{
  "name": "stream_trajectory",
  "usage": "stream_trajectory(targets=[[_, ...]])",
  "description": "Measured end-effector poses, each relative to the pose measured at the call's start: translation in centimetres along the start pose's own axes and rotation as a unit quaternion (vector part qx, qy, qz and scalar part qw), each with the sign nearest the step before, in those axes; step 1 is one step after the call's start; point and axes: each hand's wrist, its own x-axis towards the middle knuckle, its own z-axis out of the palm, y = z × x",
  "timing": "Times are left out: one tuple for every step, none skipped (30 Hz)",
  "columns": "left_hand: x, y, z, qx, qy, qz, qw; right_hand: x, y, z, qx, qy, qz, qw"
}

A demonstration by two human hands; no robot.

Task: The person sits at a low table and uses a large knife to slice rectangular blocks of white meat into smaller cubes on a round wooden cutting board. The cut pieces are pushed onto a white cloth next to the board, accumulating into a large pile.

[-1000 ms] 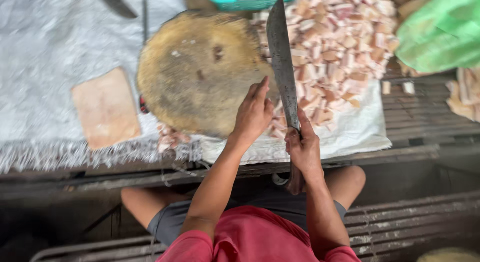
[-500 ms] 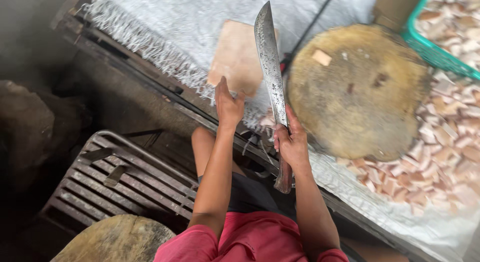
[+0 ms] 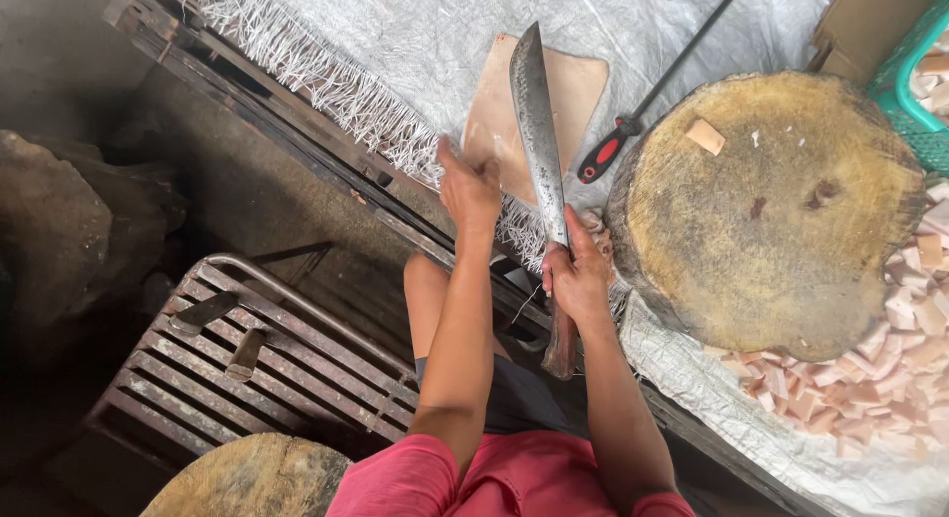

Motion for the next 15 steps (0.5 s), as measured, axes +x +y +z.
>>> stream_trajectory(targets=[[-0.4, 0.4, 0.0, 0.002, 0.026, 0.015, 1.0, 0.7, 0.0, 0.1, 0.005, 0.003, 0.003, 1.0], [-1.0, 0.5, 0.0, 0.005, 0.052, 0.03, 0.998, 1.1, -0.1, 0.2, 0.011, -0.005, 0.005, 1.0], [-1.4, 0.6, 0.3, 0.007, 0.075, 0.045, 0.996, 1.3, -0.1, 0.3, 0.018, -0.01, 0.008, 1.0], [-1.3, 0.5, 0.9, -0.05, 0.078, 0.015, 0.996, 1.5, -0.1, 0.4, 0.024, -0.015, 0.011, 1.0], [-1.0, 0.3, 1.6, -0.106, 0.082, -0.016, 0.991, 1.8, -0.1, 0.5, 0.026, -0.013, 0.015, 0.999], [-0.6, 0.0, 2.2, -0.161, 0.086, -0.047, 0.982, 2.2, -0.2, 0.7, 0.027, -0.011, 0.02, 0.999], [-0.2, -0.5, 2.7, -0.164, 0.072, -0.038, 0.983, 2.7, -0.4, 1.0, 0.03, -0.009, 0.024, 0.999], [0.3, -0.8, 2.8, -0.167, 0.057, -0.029, 0.984, 3.0, -0.6, 1.3, 0.04, -0.014, 0.019, 0.999], [0.8, -0.9, 2.9, -0.171, 0.043, -0.021, 0.984, 3.3, -0.9, 1.5, 0.05, -0.02, 0.013, 0.998], [1.4, -0.6, 2.8, -0.206, 0.023, -0.064, 0.976, 3.4, -1.2, 1.7, 0.06, -0.025, 0.007, 0.998], [2.0, -0.1, 2.6, -0.238, 0.0, -0.106, 0.965, 3.2, -1.5, 1.8, 0.065, -0.027, 0.007, 0.997], [2.2, 0.5, 2.1, -0.27, -0.024, -0.148, 0.951, 2.8, -1.9, 1.8, 0.07, -0.029, 0.006, 0.997], [2.4, 1.4, 1.7, -0.286, -0.024, -0.145, 0.947, 2.9, -2.6, 1.7, 0.076, -0.031, 0.0, 0.997], [2.4, 2.3, 1.3, -0.302, -0.024, -0.143, 0.942, 2.6, -3.2, 1.3, 0.082, -0.028, -0.004, 0.996], [2.3, 3.1, 1.2, -0.317, -0.027, -0.141, 0.937, 1.9, -3.7, 0.7, 0.088, -0.021, -0.008, 0.996]])
